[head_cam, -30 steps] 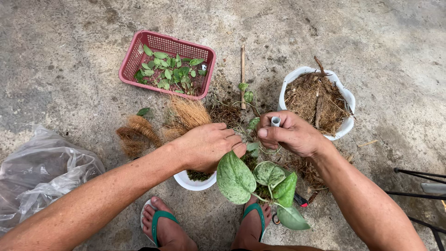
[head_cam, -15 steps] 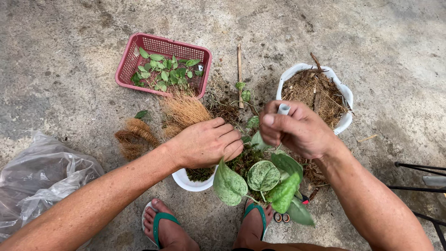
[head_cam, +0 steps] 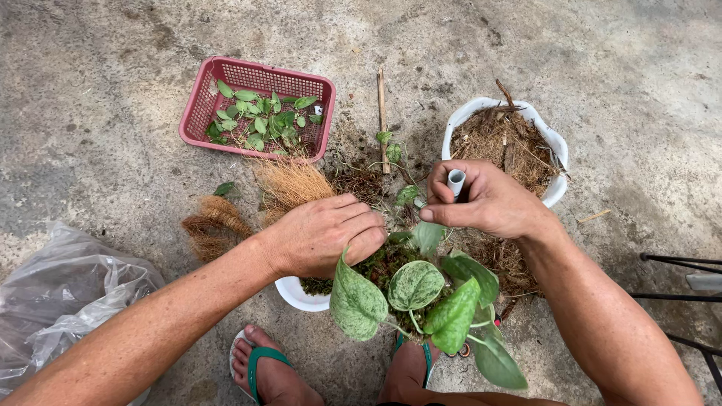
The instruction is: The person attaches a plant to a coconut husk by hand, wrapping it with moss and securing it with black thread. They then spray the mounted plant with water and carry it to a nursery area.
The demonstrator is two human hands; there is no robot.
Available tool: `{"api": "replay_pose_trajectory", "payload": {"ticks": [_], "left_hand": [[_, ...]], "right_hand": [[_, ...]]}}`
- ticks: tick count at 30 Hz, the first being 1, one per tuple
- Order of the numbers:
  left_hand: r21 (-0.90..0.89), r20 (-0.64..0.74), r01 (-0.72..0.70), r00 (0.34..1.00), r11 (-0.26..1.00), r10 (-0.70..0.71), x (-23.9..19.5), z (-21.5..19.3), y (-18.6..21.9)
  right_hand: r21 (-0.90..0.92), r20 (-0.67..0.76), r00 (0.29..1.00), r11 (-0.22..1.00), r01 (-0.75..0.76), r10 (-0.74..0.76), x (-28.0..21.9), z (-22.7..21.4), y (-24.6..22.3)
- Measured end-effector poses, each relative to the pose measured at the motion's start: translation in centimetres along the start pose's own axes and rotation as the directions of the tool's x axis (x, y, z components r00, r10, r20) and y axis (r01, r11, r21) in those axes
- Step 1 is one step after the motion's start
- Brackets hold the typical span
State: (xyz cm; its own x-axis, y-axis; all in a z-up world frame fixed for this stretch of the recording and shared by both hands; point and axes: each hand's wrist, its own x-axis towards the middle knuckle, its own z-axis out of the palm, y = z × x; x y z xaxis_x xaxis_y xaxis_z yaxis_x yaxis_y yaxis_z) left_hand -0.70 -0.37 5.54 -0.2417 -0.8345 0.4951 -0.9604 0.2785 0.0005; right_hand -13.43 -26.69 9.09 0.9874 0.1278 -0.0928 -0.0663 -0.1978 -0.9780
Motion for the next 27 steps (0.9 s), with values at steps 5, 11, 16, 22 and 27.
{"api": "replay_pose_trajectory", "payload": {"ticks": [5,11,16,22,27], "left_hand": [[-0.239,0.039,0.117,0.993,0.964,-0.111,0.4,-0.1,0.1],[-0.482,0.23,0.469,0.883,0.74,-0.409,0.7,0.2,0.1],[-0.631,0.53,0.772,0.497,0.073,-0.687,0.0,1.3,-2.2],[-0.775,0.555,0.593,0.476,-0.218,-0.682,-2.1,3.6,-3.7],[-0.756,0.581,0.603,0.44,-0.254,-0.684,-2.4,3.8,-4.4]], "right_hand": [[0.084,0.001,0.999,0.995,-0.051,0.051,0.7,-1.0,4.0],[0.036,-0.021,0.898,0.898,-0.438,0.439,2.6,-1.9,12.8],[0.585,-0.023,0.968,0.789,-0.188,0.248,0.9,3.7,15.5],[0.562,-0.11,0.993,0.827,0.02,0.051,0.3,9.6,14.1],[-0.295,-0.178,0.982,0.948,-0.117,0.065,-2.0,13.2,12.0]]}}
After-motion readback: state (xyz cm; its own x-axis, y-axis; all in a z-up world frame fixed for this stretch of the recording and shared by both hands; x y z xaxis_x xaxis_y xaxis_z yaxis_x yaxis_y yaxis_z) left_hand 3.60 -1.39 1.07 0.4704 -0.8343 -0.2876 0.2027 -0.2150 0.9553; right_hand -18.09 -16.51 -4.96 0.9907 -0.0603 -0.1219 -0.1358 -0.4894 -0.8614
